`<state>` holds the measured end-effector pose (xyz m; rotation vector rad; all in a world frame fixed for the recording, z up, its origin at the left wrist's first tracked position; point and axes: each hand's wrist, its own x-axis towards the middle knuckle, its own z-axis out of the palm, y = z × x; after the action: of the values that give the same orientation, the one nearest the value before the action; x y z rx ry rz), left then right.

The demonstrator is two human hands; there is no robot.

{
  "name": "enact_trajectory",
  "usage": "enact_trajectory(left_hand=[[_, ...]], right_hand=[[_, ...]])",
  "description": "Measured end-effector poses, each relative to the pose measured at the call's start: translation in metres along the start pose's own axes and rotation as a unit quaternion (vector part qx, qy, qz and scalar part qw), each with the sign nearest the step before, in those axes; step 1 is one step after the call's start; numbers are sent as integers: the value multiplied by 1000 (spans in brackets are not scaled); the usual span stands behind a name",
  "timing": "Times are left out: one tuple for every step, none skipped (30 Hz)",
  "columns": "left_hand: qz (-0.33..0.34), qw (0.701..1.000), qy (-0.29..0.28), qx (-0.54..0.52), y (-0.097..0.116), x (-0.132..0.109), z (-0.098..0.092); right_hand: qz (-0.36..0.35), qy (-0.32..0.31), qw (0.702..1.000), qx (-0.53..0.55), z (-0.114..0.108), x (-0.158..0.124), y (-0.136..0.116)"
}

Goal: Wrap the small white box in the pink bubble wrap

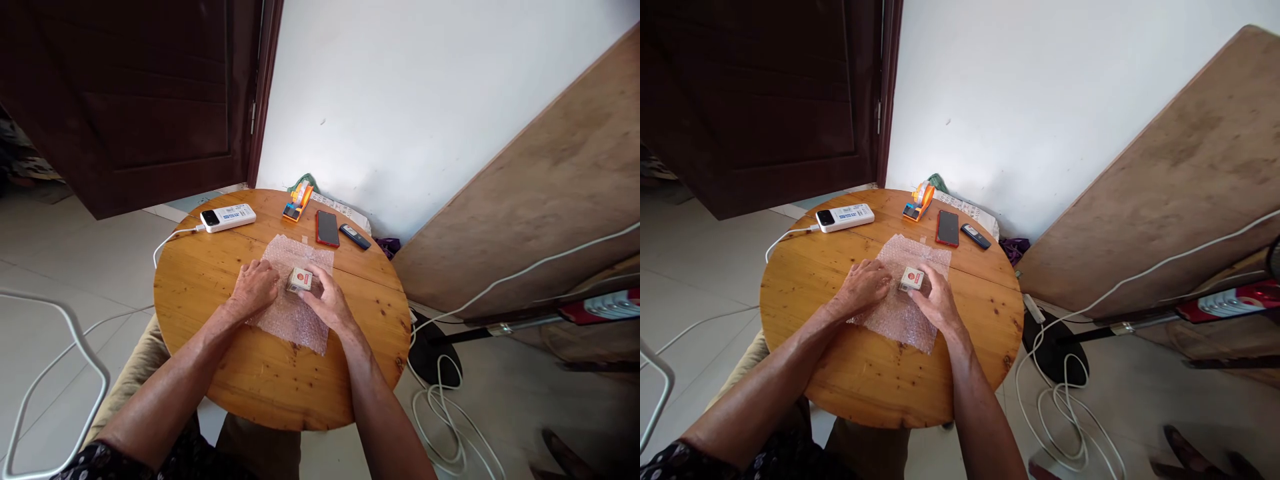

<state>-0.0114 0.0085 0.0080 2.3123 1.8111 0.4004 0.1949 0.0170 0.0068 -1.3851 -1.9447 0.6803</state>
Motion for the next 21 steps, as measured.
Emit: enact_trajectory(left_hand=[[-1,1000,1,2,0,0,0],[-1,1000,3,4,0,0,0],[-1,1000,4,5,0,0,0],[0,1000,3,6,0,0,0],[2,1000,2,6,0,0,0],[5,1000,1,6,0,0,0],[6,1000,-1,6,0,0,0],[6,1000,-2,7,0,1,0],[3,1000,-3,7,0,1,0],[0,1000,-4,8,0,1,0],[-3,1000,-4,8,0,1,0],[-6,1000,-5,7,0,1,0],[-7,1000,-6,5,0,1,0],[-7,1000,-5,2,1,1,-1],[-6,1000,-4,-1,1,0,-1],[-6,1000,-2,-5,1,0,-2],[-7,1000,-2,-8,2,0,-3],[-9,1000,-2,-10,2,0,-3],[-9,1000,-2,-11,2,0,-4],[-9,1000,-3,-12,2,0,-5],[-9,1000,-4,-13,2,0,-5]], right_hand=[[-3,-1,1000,3,1,0,0],[-3,-1,1000,7,3,0,1],[-2,-2,1000,12,4,0,1],[-1,-7,1000,19,4,0,2],[-1,-12,1000,24,5,0,3],[-2,-16,1000,27,5,0,4],[-4,-19,999,27,5,0,5],[-5,-21,999,26,6,0,5],[-5,-22,999,27,6,0,6],[-6,-23,999,28,7,0,6],[-7,-26,999,32,7,-1,6],[-12,-30,999,36,7,-1,5],[-19,-33,999,38,7,-1,5],[-26,-34,998,39,6,-1,4],[-33,-27,998,38,5,-1,2],[-40,-10,998,38,2,-1,0],[-44,14,998,40,-2,-1,-3],[-49,39,997,45,-7,-2,-7],[-55,56,996,53,-13,-3,-12],[-63,57,994,61,-19,-6,-18],[-76,35,994,70,-25,-9,-25]])
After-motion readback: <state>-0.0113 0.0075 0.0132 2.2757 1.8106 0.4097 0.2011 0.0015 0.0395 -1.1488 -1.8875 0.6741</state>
